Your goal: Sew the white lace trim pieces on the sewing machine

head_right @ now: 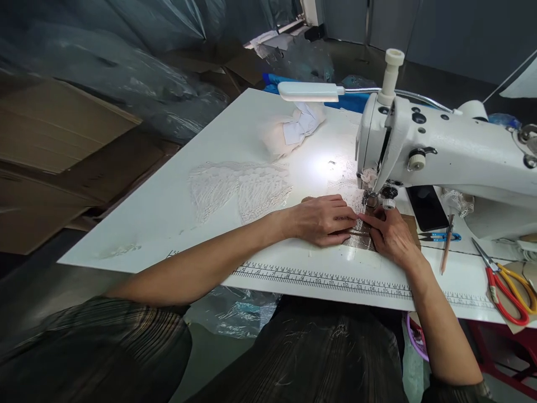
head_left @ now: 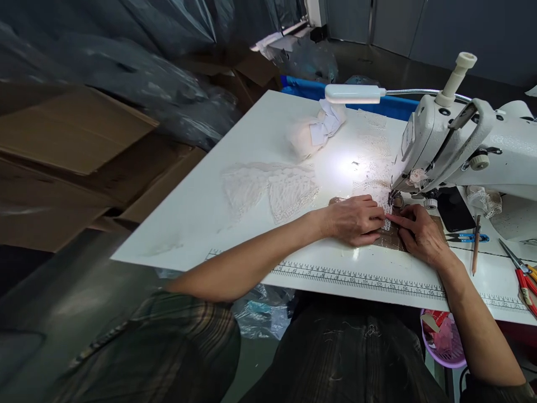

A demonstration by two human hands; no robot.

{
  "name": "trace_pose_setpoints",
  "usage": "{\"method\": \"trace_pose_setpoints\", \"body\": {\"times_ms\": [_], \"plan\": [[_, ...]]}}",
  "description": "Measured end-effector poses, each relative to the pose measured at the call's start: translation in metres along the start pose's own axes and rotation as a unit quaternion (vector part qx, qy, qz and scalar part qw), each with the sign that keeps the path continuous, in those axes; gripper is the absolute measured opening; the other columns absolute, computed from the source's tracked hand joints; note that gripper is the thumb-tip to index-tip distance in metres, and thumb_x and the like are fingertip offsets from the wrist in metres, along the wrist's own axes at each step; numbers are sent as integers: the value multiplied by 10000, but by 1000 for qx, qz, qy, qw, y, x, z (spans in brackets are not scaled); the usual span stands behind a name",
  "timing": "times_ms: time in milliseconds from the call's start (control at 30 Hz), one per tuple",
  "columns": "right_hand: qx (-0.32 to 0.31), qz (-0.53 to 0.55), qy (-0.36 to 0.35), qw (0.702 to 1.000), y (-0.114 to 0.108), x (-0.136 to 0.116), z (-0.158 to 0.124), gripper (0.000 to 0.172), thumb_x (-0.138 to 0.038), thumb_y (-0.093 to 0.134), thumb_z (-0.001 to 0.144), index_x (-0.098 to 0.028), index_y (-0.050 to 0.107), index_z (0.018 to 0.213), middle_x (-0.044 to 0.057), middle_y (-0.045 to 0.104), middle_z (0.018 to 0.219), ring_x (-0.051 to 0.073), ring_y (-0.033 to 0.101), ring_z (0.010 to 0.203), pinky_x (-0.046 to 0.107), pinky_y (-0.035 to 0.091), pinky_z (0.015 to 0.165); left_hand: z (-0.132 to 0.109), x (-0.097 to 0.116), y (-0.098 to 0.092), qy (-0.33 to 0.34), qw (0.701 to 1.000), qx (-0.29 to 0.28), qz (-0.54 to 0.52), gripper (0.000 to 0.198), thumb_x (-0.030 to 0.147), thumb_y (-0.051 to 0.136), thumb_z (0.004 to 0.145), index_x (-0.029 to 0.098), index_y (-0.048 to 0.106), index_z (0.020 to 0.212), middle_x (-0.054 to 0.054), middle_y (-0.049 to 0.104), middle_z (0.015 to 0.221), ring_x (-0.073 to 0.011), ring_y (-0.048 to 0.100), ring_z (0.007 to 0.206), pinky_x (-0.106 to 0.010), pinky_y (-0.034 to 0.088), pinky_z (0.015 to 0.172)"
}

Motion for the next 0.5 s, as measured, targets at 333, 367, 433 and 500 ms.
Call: {"method": "trace_pose_setpoints", "body": {"times_ms": [333, 367, 433, 500], "plan": [[-19, -36, 23, 999, 0, -4, 4, 410, -220, 441, 928, -238, 678, 1263, 114, 570, 1069, 226, 593, 908, 374, 571, 752, -3, -2, -4, -5, 1000, 14, -4, 292, 368, 513, 902, 162, 708, 972, -98, 700, 970, -224, 591, 799, -387, 432, 809], [-24, -39, 32, 998, 1, -4, 5, 414, -222, 435, 930, -244, 673, 1268, 113, 570, 1072, 224, 593, 896, 370, 569, 743, -3, -3, -4, -9, 1000, 15, -6, 294, 373, 516, 898, 164, 706, 980, -98, 700, 976, -225, 590, 800, -387, 434, 810], [-32, -47, 46, 997, 3, -3, 6, 421, -222, 426, 931, -245, 666, 1277, 115, 572, 1076, 221, 591, 874, 360, 563, 719, -4, -4, -4, -12, 1000, 17, -12, 315, 383, 513, 901, 154, 702, 1006, -104, 700, 1002, -228, 592, 812, -386, 438, 820], [-40, -60, 57, 996, 4, -3, 7, 427, -212, 430, 926, -243, 658, 1286, 117, 578, 1079, 221, 591, 867, 350, 557, 701, -4, -5, -5, -14, 1000, 20, -19, 341, 385, 505, 906, 131, 698, 1027, -112, 696, 1029, -229, 595, 821, -385, 442, 838]]}}
Point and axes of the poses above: each hand's wrist, its own z-axis towards the middle knuckle, its own y-axis out of the palm, x = y × z, the point moved 7 cm from there along z, towards the middle knuckle
